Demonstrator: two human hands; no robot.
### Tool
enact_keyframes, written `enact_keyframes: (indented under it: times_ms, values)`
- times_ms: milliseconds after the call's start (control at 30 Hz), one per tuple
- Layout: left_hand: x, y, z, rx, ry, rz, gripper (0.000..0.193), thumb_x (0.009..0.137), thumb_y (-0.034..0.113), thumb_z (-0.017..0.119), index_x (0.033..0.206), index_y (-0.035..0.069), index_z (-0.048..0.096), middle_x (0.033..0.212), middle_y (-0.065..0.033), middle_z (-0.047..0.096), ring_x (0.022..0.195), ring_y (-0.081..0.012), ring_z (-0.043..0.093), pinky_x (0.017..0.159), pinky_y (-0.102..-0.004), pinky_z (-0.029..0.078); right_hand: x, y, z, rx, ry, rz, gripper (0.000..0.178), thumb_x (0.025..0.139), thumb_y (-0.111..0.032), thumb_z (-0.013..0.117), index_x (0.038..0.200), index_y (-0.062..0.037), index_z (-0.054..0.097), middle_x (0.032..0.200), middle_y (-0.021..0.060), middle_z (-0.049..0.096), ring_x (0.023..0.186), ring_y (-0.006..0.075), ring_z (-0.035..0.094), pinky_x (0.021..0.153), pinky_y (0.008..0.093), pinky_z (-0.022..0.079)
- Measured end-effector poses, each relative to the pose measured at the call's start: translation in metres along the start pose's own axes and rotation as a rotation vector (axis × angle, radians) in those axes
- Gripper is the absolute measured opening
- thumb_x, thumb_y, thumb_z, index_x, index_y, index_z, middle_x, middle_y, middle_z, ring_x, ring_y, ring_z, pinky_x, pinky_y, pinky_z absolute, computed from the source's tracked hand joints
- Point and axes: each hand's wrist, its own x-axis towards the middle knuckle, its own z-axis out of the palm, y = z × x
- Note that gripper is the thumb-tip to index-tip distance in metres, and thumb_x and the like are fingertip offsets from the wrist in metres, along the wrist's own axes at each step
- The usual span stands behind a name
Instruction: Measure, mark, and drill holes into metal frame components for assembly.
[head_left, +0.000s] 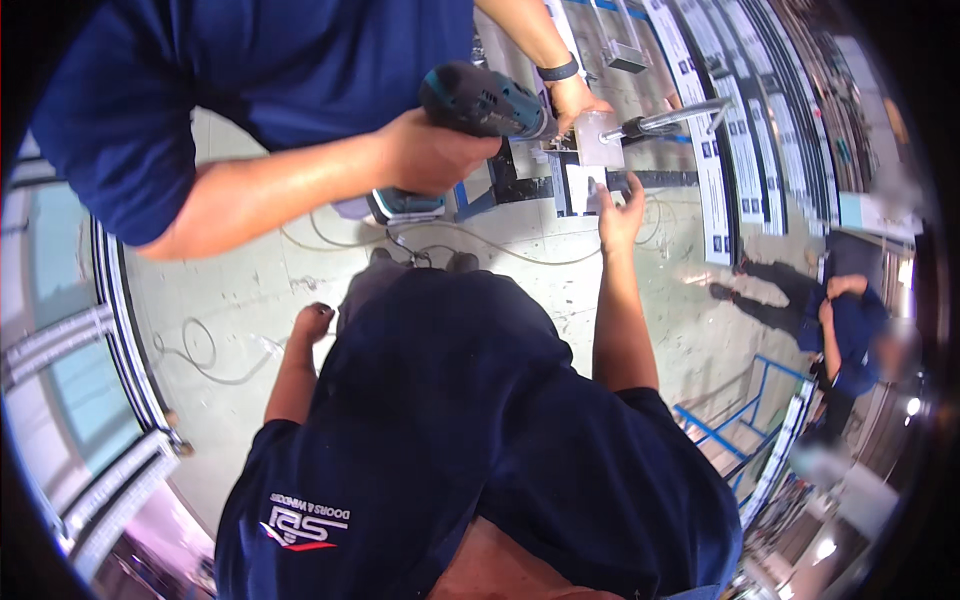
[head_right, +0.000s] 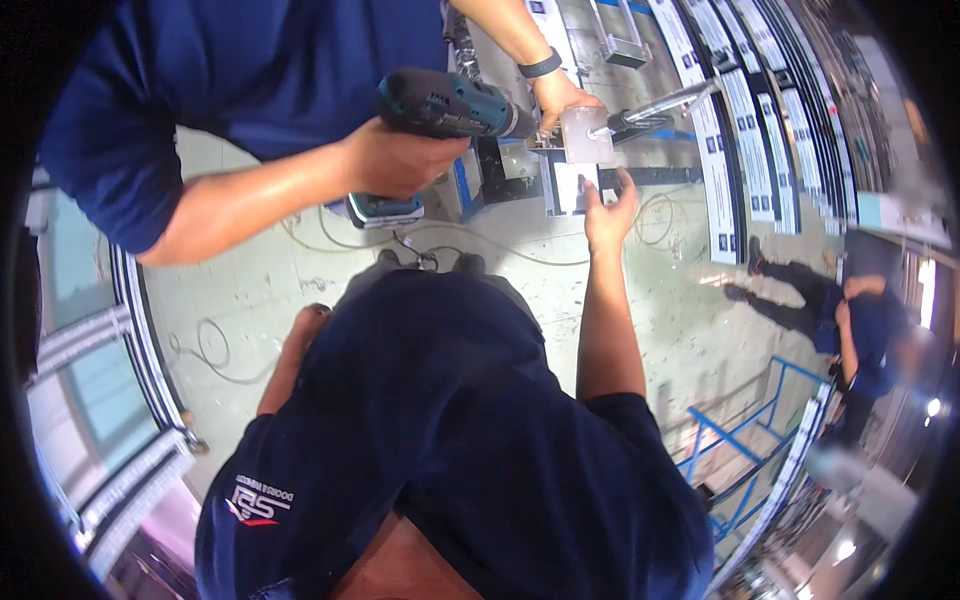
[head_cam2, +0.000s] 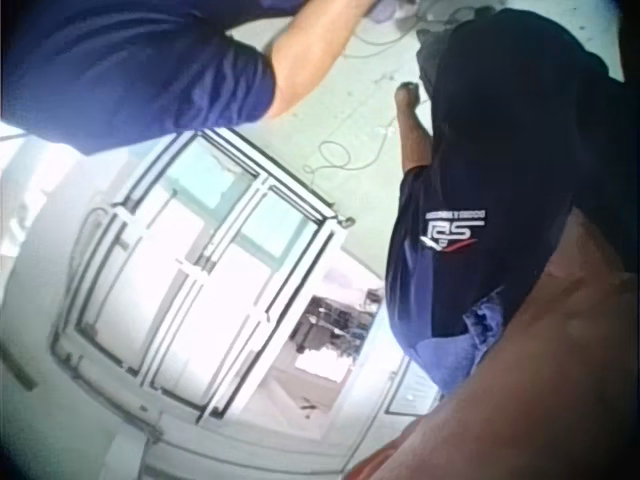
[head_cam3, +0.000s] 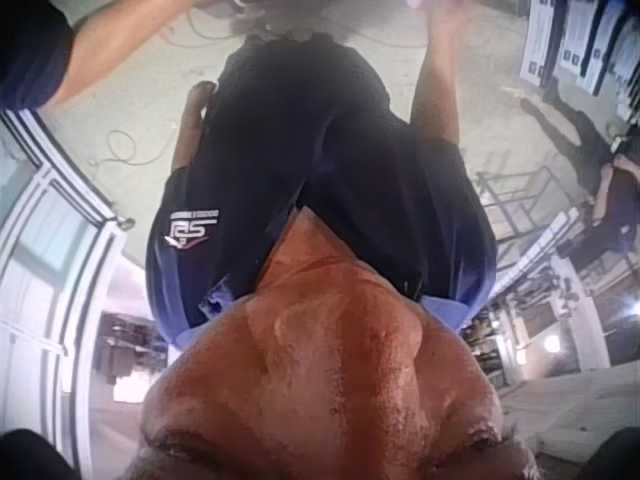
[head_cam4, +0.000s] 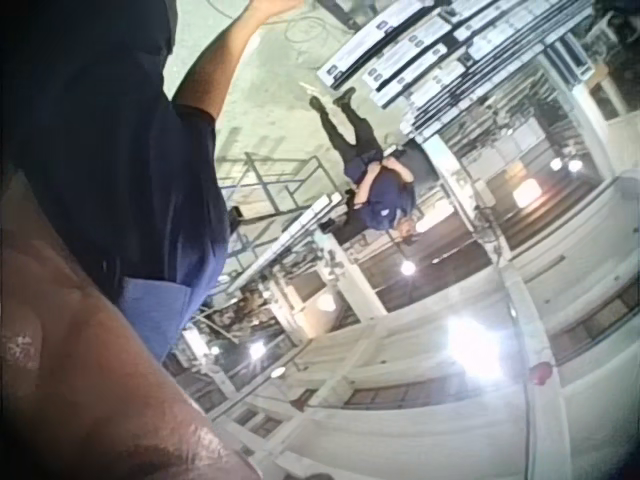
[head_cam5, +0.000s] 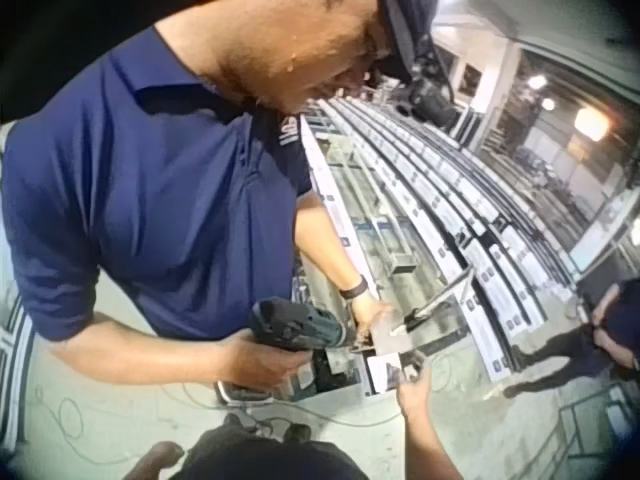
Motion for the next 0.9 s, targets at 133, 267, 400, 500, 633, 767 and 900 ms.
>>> enact_keyframes:
  times_ms: [133, 267, 400, 500, 633, 767, 900]
  values:
    - [-0.012, 0.016, 0.042, -0.052, 0.101, -0.011, 0.045, 0.098, 0.047, 0.069, 0.116, 0.007, 0.081, 0.116, -0.0213, 0.079, 0.111, -0.0396, 0.075, 0.099, -0.0488, 0.059, -0.004, 0.031, -0.024, -0.232, -0.001, -0.145, 0.062, 0.092, -0.027, 0.088, 0.146, -0.0061, 0.064, 0.145, 0.0174, 0.057, 0.128, 0.0288, 0.06, 0.105, 0.042, 0.052]
    - [-0.034, 0.058, 0.045, -0.19, 0.12, -0.076, 0.039, 0.099, 0.035, 0.068, 0.119, 0.004, 0.079, 0.119, -0.0222, 0.079, 0.114, -0.0399, 0.075, 0.101, -0.0459, 0.059, 0.009, 0.055, -0.02, 0.043, -0.024, -0.01, 0.052, 0.1, -0.03, 0.082, 0.144, -0.0058, 0.066, 0.139, 0.0145, 0.057, 0.124, 0.0259, 0.061, 0.102, 0.0375, 0.052]
    - [-0.05, 0.054, 0.067, -0.113, 0.073, -0.096, 0.04, 0.098, 0.034, 0.069, 0.121, 0.003, 0.078, 0.12, -0.0221, 0.079, 0.115, -0.0397, 0.075, 0.101, -0.0459, 0.059, 0.019, 0.054, 0.002, 0.047, -0.065, -0.037, 0.048, 0.105, -0.03, 0.077, 0.142, -0.0007, 0.066, 0.135, 0.015, 0.061, 0.12, 0.0248, 0.064, 0.105, 0.0375, 0.052]
    - [-0.058, 0.04, 0.078, -0.065, -0.012, -0.12, 0.043, 0.095, 0.034, 0.074, 0.125, 0.003, 0.077, 0.126, -0.023, 0.077, 0.119, -0.0382, 0.074, 0.103, -0.0445, 0.059, 0.022, 0.06, 0.013, 0.054, -0.042, -0.051, 0.042, 0.108, -0.027, 0.072, 0.137, 0.0022, 0.066, 0.133, 0.015, 0.063, 0.119, 0.0221, 0.064, 0.106, 0.0358, 0.05]
    - [-0.063, 0.024, 0.078, -0.079, -0.017, -0.177, 0.045, 0.096, 0.034, 0.075, 0.129, 0.004, 0.077, 0.129, -0.0219, 0.077, 0.119, -0.0369, 0.074, 0.105, -0.0432, 0.058, 0.023, 0.058, 0.028, 0.104, 0.027, -0.038, 0.037, 0.111, -0.029, 0.068, 0.126, 0.0043, 0.068, 0.122, 0.014, 0.068, 0.11, 0.0204, 0.065, 0.1, 0.0351, 0.052]
    - [-0.06, 0.014, 0.067, -0.076, 0.007, -0.095, 0.045, 0.096, 0.034, 0.074, 0.129, 0.003, 0.076, 0.126, -0.0227, 0.078, 0.117, -0.037, 0.075, 0.103, -0.0436, 0.059, 0.024, 0.066, 0.036, 0.018, 0.086, -0.067, 0.039, 0.11, -0.033, 0.068, 0.121, 0.0044, 0.07, 0.112, 0.0133, 0.072, 0.101, 0.0218, 0.066, 0.094, 0.0362, 0.054]
    - [-0.052, 0.048, 0.039, -0.131, 0.0, -0.184, 0.046, 0.096, 0.035, 0.073, 0.127, 0.001, 0.076, 0.121, -0.024, 0.078, 0.114, -0.0372, 0.076, 0.1, -0.0444, 0.06, 0.032, 0.077, 0.031, -0.149, 0.116, -0.049, 0.042, 0.109, -0.036, 0.07, 0.119, 0.0048, 0.071, 0.113, 0.0169, 0.074, 0.102, 0.0265, 0.068, 0.094, 0.0389, 0.055]
